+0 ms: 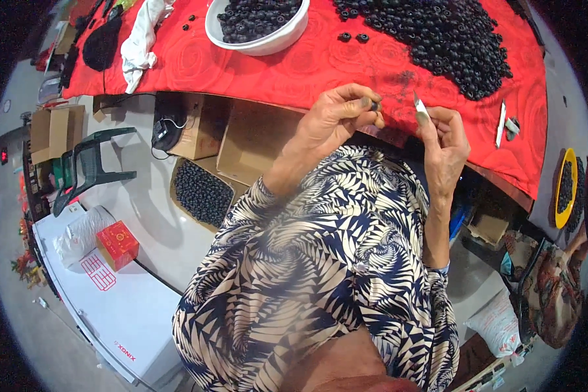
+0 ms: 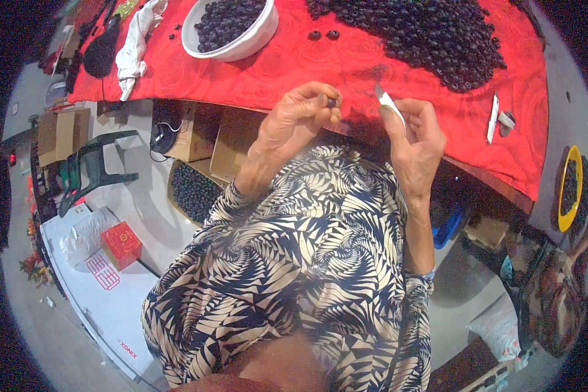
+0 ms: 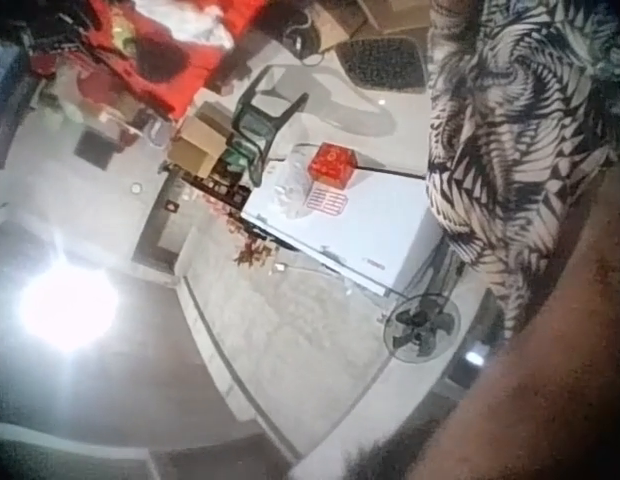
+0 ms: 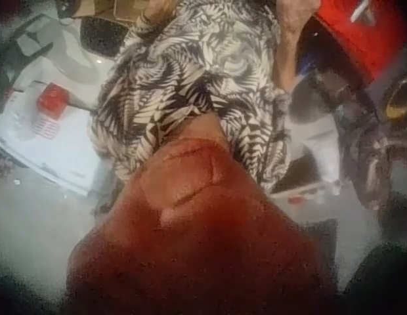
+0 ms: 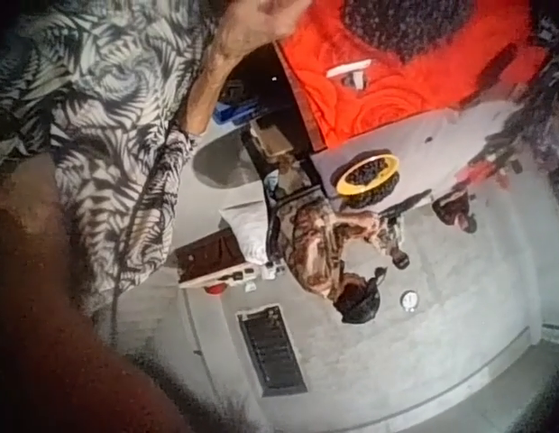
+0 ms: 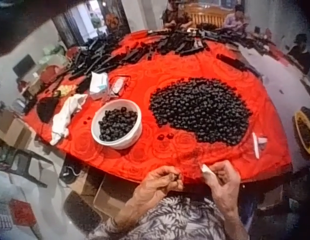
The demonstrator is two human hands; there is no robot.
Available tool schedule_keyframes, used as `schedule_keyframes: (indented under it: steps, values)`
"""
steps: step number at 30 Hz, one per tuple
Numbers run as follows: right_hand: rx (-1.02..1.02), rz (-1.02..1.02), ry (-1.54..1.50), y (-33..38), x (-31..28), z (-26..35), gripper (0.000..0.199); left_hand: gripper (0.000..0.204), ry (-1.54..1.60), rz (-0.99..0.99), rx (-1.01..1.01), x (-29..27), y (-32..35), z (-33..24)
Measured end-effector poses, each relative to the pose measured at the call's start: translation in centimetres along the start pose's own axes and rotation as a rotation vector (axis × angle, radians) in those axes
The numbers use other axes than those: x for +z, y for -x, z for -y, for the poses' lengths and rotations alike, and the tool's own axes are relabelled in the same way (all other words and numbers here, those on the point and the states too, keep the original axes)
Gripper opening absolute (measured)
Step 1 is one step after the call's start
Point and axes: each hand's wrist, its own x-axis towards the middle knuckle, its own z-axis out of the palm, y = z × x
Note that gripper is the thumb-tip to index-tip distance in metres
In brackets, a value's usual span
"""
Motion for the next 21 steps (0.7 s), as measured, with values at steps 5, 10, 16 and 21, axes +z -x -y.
schedule_keyframes:
  steps: [5,10,16,21]
  values:
    - [0.001,-0.008,0.019,0.3,0.1,0.0,0.015,0.01,0.028,-0.046,0.101,1.0,0.0,0.4]
    - [-0.028,0.021,0.013,0.6,0.3,0.7,0.016,0.021,-0.108,-0.091,0.086,1.3,0.3,0.0]
    - [-0.019,0.031,0.014,0.6,0.4,0.8,0.017,0.028,-0.074,-0.037,0.101,0.6,0.3,0.0]
    - [-0.018,0.054,0.023,1.0,0.6,1.2,0.018,0.026,-0.105,-0.061,0.11,1.3,0.4,0.1]
